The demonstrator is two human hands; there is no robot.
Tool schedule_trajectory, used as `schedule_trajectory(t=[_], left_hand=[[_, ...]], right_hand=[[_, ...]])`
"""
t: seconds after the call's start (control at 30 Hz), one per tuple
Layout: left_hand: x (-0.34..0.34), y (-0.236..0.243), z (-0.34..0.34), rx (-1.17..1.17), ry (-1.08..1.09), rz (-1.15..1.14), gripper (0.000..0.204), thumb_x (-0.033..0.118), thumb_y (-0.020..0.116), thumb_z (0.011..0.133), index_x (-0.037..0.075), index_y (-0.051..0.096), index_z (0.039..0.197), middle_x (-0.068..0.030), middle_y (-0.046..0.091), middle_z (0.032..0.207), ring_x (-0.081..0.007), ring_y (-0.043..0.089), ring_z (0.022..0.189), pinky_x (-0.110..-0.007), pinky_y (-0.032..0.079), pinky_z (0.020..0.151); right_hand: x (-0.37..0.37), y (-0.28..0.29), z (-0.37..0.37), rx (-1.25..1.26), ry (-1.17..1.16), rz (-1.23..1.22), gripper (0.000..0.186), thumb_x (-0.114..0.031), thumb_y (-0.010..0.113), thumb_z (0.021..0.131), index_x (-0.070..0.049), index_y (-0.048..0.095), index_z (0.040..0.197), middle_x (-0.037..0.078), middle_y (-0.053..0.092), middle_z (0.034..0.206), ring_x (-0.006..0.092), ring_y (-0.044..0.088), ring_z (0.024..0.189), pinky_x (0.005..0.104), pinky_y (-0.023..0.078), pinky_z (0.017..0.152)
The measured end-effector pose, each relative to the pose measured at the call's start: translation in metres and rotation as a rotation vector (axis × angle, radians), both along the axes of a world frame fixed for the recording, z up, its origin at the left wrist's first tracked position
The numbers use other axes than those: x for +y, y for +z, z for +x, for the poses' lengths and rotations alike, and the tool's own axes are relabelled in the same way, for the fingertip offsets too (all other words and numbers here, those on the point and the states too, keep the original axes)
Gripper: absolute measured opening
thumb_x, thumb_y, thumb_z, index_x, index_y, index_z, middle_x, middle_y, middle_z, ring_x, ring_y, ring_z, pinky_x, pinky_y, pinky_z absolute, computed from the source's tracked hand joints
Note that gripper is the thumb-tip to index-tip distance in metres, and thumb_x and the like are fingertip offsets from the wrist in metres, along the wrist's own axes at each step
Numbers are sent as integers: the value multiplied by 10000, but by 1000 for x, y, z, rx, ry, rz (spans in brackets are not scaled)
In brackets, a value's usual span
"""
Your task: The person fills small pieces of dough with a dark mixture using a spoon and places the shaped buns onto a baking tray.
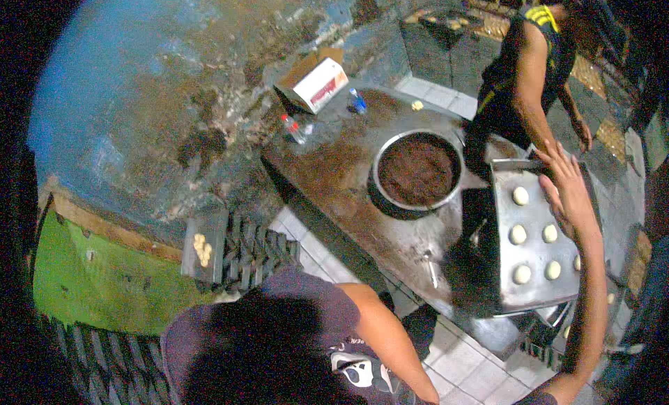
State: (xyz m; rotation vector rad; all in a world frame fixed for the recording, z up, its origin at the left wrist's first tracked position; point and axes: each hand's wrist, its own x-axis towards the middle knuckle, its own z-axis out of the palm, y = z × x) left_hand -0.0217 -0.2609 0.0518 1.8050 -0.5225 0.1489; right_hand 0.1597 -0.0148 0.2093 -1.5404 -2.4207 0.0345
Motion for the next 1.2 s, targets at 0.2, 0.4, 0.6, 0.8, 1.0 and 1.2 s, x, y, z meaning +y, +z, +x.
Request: schedule_trajectory(t=[0.2, 0.4, 0.6, 0.8, 1.0, 1.2], left_hand=[[-5, 30, -96, -22, 163, 10, 325, 310, 701, 866, 12, 684, 994, -179, 680, 953, -319, 660, 899, -432, 525, 817], [39, 158, -197, -474, 845, 477, 271, 285, 736, 798, 54, 642, 903, -159, 637, 892, -308, 656, 861, -416, 527, 798], [7, 175, -176, -422, 655, 472, 264, 276, 736, 792, 56, 631, 894, -155, 630, 890, -314, 654, 859, -422, 529, 790], [-6, 179, -188, -424, 690, 486, 257, 266, 736, 786, 59, 620, 884, -150, 624, 887, -319, 652, 857, -428, 530, 781], [-24, 188, -192, -451, 698, 462, 251, 257, 736, 780, 62, 609, 875, -146, 617, 885, -325, 651, 855, -434, 532, 772], [-39, 192, -197, -475, 638, 437, 247, 247, 736, 774, 65, 598, 866, -142, 611, 882, -330, 649, 852, -440, 533, 764]], right_hand=[[-95, -63, -23, 757, -202, -102, 533, -330, 349, 1113, -9, 441, 1529, 167, 405, 1614, 284, 341, 1515, 409, 190, 1267], [-158, -116, -105, 1172, -224, -195, 606, -430, 366, 1100, -3, 454, 1521, 180, 434, 1583, 291, 387, 1483, 433, 278, 1231], [-170, -114, -229, 1032, -184, -304, 604, -438, 384, 1092, -12, 462, 1514, 178, 456, 1561, 296, 422, 1445, 440, 317, 1199], [-175, -118, -262, 996, -122, -358, 602, -445, 403, 1084, -22, 470, 1507, 176, 477, 1538, 301, 458, 1408, 448, 357, 1168], [-195, -128, -248, 993, -236, -338, 599, -452, 421, 1077, -31, 479, 1500, 174, 498, 1516, 306, 494, 1370, 456, 396, 1136], [-231, -138, -204, 1094, -507, -221, 597, -459, 439, 1069, -40, 487, 1493, 171, 519, 1493, 311, 530, 1332, 463, 435, 1104]])
